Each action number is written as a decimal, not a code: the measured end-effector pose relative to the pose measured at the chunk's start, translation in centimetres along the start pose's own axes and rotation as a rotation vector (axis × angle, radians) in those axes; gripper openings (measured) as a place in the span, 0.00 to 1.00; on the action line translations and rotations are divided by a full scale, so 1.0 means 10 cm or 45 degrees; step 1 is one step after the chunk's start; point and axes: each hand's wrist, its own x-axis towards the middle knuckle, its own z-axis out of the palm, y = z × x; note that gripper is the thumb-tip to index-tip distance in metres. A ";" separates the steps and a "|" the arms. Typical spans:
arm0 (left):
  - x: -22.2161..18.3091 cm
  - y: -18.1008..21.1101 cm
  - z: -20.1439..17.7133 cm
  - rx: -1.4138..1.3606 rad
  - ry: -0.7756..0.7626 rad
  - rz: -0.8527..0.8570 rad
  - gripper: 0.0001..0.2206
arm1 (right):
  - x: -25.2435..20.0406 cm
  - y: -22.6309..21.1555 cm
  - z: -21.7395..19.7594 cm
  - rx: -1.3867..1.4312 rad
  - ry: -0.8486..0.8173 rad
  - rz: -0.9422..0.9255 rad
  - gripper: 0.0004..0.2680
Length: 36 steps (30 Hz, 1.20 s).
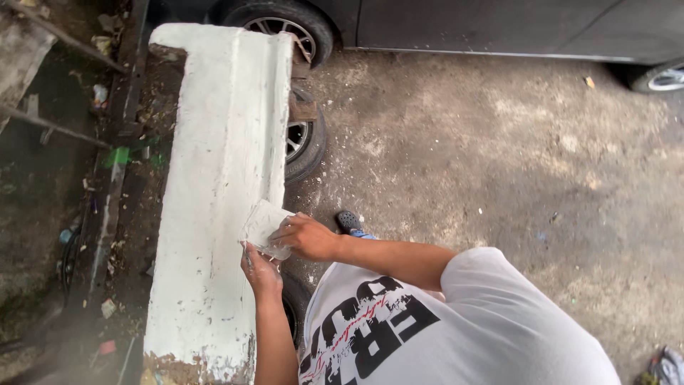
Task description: The person scoops white plaster from a container and applies it to a vertical wall using a trowel. They repeatedly smooth the surface, working along the wall's length while holding the container in the other hand.
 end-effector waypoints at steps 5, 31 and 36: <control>0.07 0.03 0.11 0.016 -0.126 0.081 0.27 | 0.00 0.13 -0.14 0.061 0.283 0.176 0.11; -0.21 -0.46 -0.60 -0.123 0.300 0.005 0.27 | -0.12 0.76 0.68 1.519 0.612 1.317 0.07; -0.06 -0.37 -0.70 -0.218 0.320 0.126 0.27 | -0.06 1.39 0.42 1.753 0.851 1.459 0.07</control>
